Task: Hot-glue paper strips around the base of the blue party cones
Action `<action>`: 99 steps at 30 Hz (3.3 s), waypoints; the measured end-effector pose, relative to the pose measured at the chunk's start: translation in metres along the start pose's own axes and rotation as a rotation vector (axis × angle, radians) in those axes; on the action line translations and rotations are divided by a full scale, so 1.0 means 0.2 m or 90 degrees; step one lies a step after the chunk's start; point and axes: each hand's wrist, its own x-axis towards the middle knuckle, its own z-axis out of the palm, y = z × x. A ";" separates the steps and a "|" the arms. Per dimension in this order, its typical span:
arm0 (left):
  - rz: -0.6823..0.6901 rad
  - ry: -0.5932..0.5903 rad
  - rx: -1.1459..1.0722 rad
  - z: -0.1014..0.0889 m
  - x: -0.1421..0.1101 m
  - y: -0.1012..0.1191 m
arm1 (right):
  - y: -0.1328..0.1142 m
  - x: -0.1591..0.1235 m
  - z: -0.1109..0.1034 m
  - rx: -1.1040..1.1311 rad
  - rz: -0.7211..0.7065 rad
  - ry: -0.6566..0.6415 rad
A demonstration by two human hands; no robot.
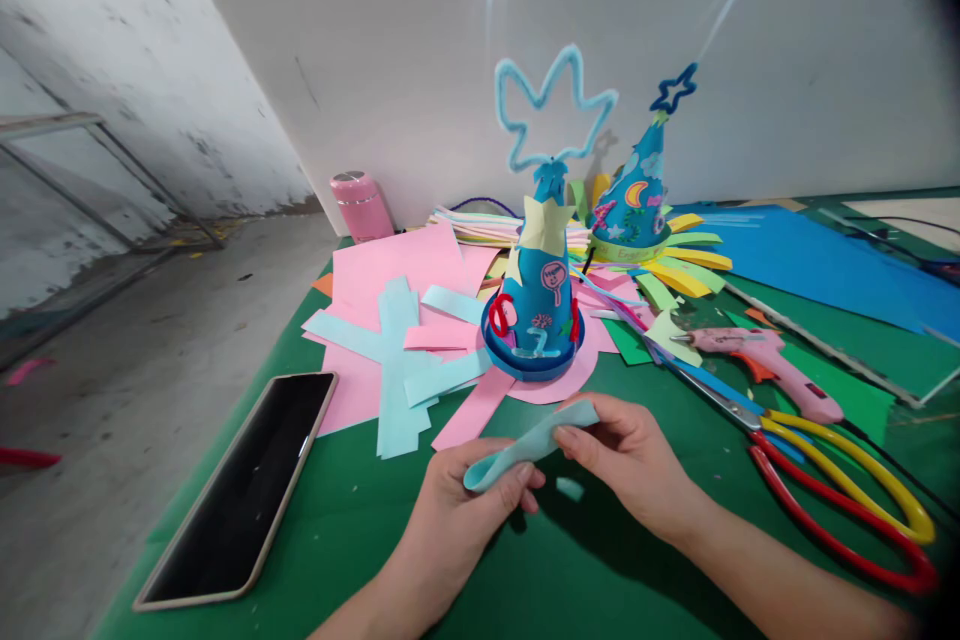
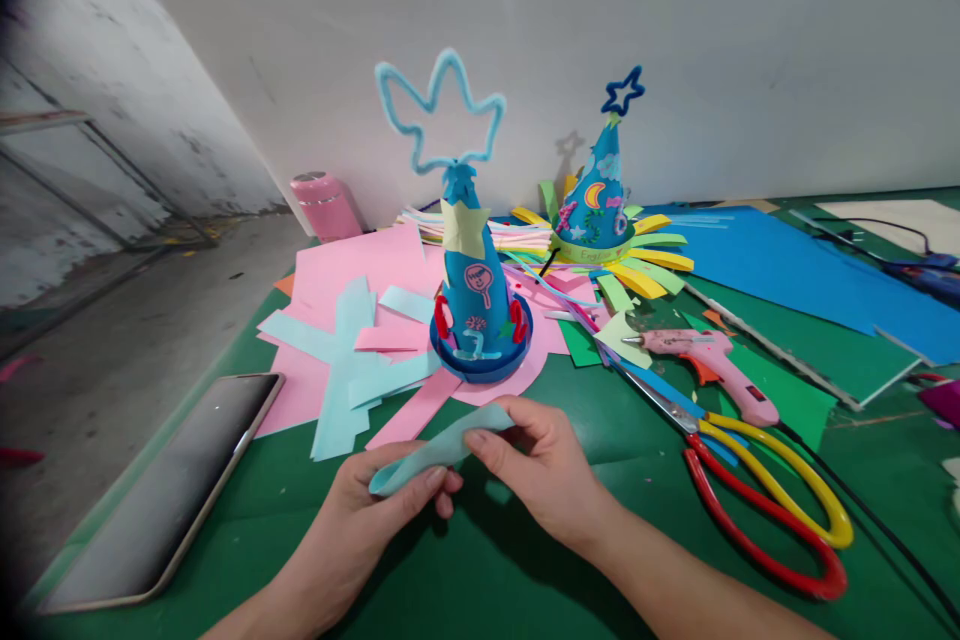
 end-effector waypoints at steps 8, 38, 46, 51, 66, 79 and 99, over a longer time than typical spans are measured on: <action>-0.056 -0.133 -0.095 -0.02 -0.01 0.01 | -0.01 0.00 0.00 -0.151 -0.042 -0.009; -0.125 -0.082 -0.230 0.06 -0.01 -0.04 | 0.03 0.00 0.04 0.037 0.037 -0.022; -0.116 -0.065 -0.237 0.07 -0.02 -0.03 | 0.04 0.01 0.05 0.061 0.041 -0.020; -0.140 -0.087 -0.259 0.07 -0.03 -0.03 | 0.03 0.00 0.05 0.062 0.043 -0.006; -0.140 -0.039 -0.261 0.06 -0.01 -0.02 | 0.01 -0.02 0.07 0.068 0.086 -0.026; -0.044 -0.042 -0.084 0.08 -0.01 0.00 | 0.03 -0.06 0.09 -0.082 0.002 0.025; -0.079 0.004 -0.183 0.04 -0.01 -0.04 | 0.02 -0.02 0.01 -0.023 -0.068 0.289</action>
